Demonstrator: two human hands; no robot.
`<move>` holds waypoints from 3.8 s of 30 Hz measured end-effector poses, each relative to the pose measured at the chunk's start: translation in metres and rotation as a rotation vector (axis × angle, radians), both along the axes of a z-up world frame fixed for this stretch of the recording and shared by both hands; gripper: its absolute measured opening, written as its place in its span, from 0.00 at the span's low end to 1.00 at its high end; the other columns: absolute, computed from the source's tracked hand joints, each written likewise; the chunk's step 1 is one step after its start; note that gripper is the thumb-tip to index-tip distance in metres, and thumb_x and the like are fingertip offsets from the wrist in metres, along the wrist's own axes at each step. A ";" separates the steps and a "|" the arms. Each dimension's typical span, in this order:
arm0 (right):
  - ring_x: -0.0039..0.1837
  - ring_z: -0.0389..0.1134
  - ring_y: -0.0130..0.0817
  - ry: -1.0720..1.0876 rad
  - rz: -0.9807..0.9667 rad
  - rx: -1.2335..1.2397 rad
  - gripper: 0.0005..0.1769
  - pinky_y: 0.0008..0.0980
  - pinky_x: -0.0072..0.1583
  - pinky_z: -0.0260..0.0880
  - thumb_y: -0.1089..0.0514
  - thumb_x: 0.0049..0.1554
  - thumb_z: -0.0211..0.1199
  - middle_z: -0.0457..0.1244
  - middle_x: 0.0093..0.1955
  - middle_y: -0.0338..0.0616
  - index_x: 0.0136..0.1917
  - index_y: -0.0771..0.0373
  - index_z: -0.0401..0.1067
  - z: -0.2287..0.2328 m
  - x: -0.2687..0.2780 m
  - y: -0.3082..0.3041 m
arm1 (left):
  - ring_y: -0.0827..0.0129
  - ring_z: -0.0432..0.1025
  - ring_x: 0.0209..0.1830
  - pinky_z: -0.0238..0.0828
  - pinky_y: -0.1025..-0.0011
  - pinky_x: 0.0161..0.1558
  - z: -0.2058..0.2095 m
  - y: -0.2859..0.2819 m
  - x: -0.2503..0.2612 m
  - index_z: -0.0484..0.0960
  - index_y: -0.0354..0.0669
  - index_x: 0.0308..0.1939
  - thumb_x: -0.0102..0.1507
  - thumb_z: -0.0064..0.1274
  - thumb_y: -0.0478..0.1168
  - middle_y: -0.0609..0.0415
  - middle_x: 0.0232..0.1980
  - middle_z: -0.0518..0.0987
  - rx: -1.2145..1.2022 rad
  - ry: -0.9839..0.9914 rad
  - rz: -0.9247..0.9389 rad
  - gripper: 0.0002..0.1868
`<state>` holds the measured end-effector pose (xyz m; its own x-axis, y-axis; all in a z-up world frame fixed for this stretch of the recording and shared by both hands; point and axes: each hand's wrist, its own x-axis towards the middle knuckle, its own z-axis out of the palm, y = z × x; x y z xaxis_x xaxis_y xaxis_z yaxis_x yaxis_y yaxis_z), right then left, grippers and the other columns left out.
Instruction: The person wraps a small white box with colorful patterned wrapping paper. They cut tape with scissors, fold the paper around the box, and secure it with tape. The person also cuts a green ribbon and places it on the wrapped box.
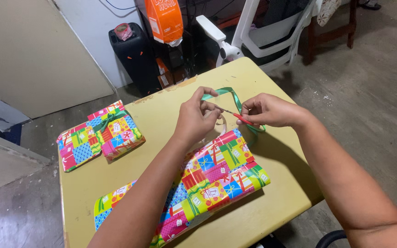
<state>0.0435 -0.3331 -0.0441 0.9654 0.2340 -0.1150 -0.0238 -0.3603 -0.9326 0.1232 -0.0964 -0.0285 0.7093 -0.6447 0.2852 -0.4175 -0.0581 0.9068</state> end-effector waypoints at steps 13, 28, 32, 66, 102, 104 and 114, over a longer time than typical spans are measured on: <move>0.35 0.62 0.24 -0.204 -0.288 -0.410 0.11 0.28 0.38 0.64 0.58 0.49 0.72 0.65 0.31 0.41 0.38 0.66 0.71 0.013 -0.025 0.022 | 0.68 0.83 0.34 0.76 0.75 0.39 0.005 -0.004 -0.005 0.65 0.37 0.57 0.58 0.56 0.31 0.46 0.34 0.85 0.075 -0.154 0.084 0.24; 0.38 0.63 0.33 -0.560 -0.282 -0.584 0.15 0.32 0.41 0.66 0.60 0.46 0.72 0.61 0.40 0.42 0.39 0.68 0.68 0.031 -0.041 0.043 | 0.69 0.83 0.35 0.78 0.76 0.41 0.001 -0.011 -0.002 0.63 0.33 0.60 0.59 0.51 0.31 0.44 0.34 0.85 0.099 -0.064 0.076 0.26; 0.39 0.62 0.31 -0.592 -0.273 -0.533 0.15 0.31 0.41 0.66 0.60 0.48 0.71 0.60 0.39 0.43 0.39 0.69 0.67 0.021 -0.042 0.037 | 0.71 0.83 0.35 0.78 0.77 0.40 -0.004 -0.015 0.010 0.63 0.33 0.61 0.58 0.51 0.31 0.44 0.36 0.86 0.084 0.086 0.032 0.27; 0.35 0.65 0.26 -0.199 -0.547 -0.505 0.10 0.27 0.41 0.66 0.59 0.52 0.67 0.69 0.35 0.45 0.47 0.63 0.78 -0.017 -0.054 0.012 | 0.59 0.77 0.53 0.72 0.62 0.57 -0.002 -0.051 0.022 0.58 0.70 0.74 0.63 0.50 0.48 0.48 0.63 0.74 0.659 0.027 0.100 0.35; 0.48 0.69 0.24 -0.255 -0.186 0.272 0.08 0.27 0.53 0.70 0.61 0.64 0.55 0.68 0.43 0.40 0.48 0.68 0.71 0.010 -0.091 0.251 | 0.62 0.77 0.55 0.76 0.62 0.56 -0.053 0.273 -0.131 0.69 0.32 0.61 0.65 0.47 0.44 0.42 0.58 0.79 -0.593 1.047 0.221 0.25; 0.50 0.71 0.25 -0.251 -0.194 0.255 0.08 0.28 0.55 0.72 0.61 0.63 0.54 0.69 0.44 0.41 0.48 0.68 0.71 0.005 -0.088 0.253 | 0.58 0.75 0.56 0.75 0.56 0.56 -0.056 0.271 -0.125 0.66 0.34 0.63 0.64 0.49 0.40 0.41 0.59 0.76 -0.701 1.104 0.172 0.25; 0.51 0.68 0.25 -0.229 -0.174 0.225 0.06 0.29 0.53 0.71 0.64 0.60 0.58 0.66 0.51 0.44 0.44 0.69 0.74 0.002 -0.093 0.259 | 0.53 0.74 0.56 0.75 0.54 0.56 -0.063 0.270 -0.118 0.64 0.28 0.66 0.66 0.46 0.35 0.37 0.60 0.75 -0.706 1.223 0.017 0.25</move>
